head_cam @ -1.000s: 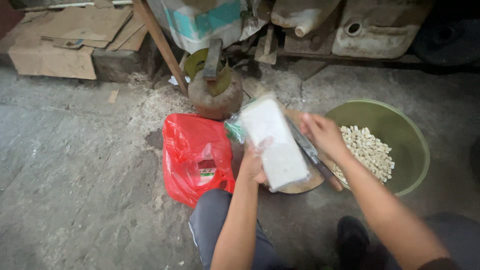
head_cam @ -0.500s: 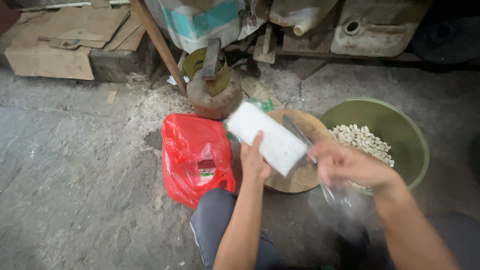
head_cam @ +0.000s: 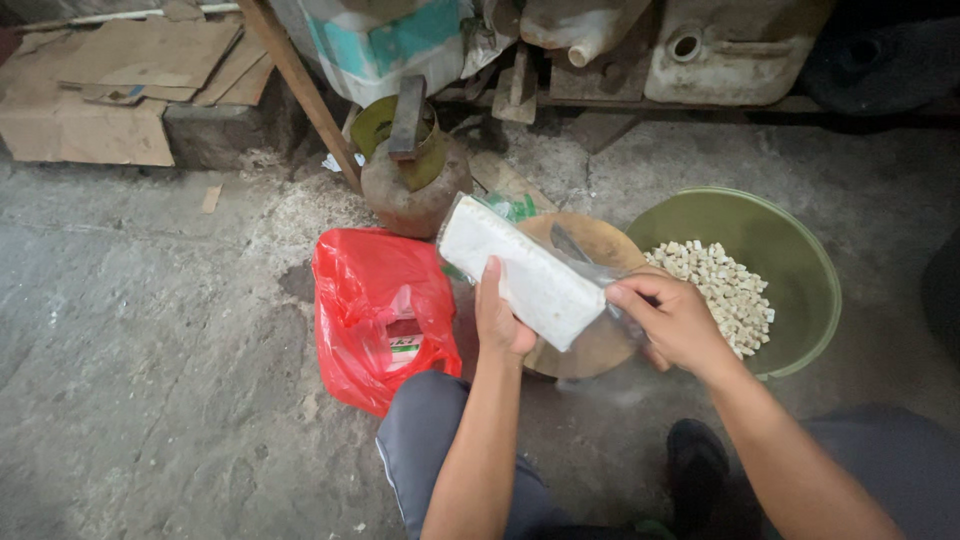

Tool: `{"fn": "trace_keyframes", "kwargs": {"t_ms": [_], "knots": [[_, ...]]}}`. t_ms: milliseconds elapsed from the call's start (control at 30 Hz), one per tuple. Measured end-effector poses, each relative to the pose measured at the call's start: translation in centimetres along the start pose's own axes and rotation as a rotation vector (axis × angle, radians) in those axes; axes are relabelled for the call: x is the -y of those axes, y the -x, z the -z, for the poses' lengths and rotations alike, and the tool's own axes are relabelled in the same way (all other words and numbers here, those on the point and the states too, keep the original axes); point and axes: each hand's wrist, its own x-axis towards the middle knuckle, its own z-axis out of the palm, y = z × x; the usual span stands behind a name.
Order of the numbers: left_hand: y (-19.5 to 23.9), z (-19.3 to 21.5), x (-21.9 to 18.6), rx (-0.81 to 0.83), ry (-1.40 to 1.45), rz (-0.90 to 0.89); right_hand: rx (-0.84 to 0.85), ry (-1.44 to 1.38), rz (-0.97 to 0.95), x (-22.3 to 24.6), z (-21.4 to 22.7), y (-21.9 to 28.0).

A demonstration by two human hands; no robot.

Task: The person unpacks blocks of white tofu from plastic bags and cuts them into small cubes on a round wooden cutting board. The diced tofu is then transferred into a green plastic basin.

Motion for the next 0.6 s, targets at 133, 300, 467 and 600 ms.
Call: {"fn": "trace_keyframes", "kwargs": {"t_ms": [133,300,467,600], "knots": [[-0.1,1.4,0.9,0.151,0.095,0.156,0.005,0.000,-0.051,-0.8,1.2,-0.5],[1.1,0.9,2.3,0.326,0.022,0.774,-0.209,0.229,0.225,-1.0,4.7,-1.8],[0.7,2.3,5.9,0.358,-0.095,0.844,-0.545,0.544,0.251,-2.2,9.9,-1.8],[-2.9,6.9,7.2,0.042,-0.554,0.653,-0.740,0.200,0.448,-4.2,15.2,-2.2]]}}
